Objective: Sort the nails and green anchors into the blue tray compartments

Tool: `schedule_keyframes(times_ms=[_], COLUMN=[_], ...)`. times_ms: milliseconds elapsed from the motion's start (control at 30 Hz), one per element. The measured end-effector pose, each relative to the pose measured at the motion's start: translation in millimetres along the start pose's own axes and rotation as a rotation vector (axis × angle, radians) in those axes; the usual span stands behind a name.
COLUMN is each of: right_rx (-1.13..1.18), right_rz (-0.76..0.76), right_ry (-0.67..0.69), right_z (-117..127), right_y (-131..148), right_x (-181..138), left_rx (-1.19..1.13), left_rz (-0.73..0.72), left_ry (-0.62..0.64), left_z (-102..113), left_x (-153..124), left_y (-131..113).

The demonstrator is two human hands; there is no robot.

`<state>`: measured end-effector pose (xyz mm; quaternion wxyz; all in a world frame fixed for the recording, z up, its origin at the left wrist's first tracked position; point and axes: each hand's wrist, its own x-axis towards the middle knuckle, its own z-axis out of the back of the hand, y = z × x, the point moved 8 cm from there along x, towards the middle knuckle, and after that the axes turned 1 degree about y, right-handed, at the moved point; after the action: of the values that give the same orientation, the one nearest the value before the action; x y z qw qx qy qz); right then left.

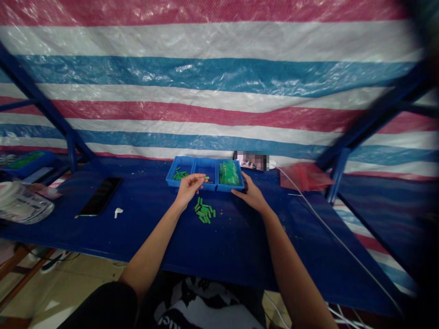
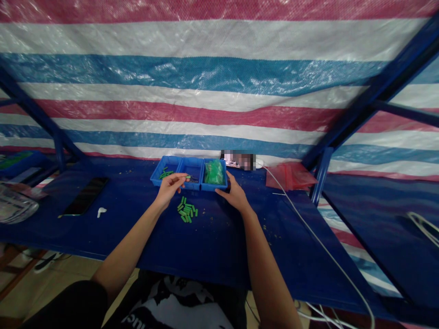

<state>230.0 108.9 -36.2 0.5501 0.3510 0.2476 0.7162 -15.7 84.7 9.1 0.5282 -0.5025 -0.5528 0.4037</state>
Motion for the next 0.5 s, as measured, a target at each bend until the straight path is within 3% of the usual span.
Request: schedule_keyframes(times_ms=[500], right_rx=[-0.006], right_rz=[0.003], right_ry=[0.000], right_z=[2.3], right_y=[7.2], right_x=[-1.5], left_rx=[0.118], left_rz=[-0.082], left_ry=[-0.077], left_z=[17.6], left_x=[2.8], left_y=[-7.3])
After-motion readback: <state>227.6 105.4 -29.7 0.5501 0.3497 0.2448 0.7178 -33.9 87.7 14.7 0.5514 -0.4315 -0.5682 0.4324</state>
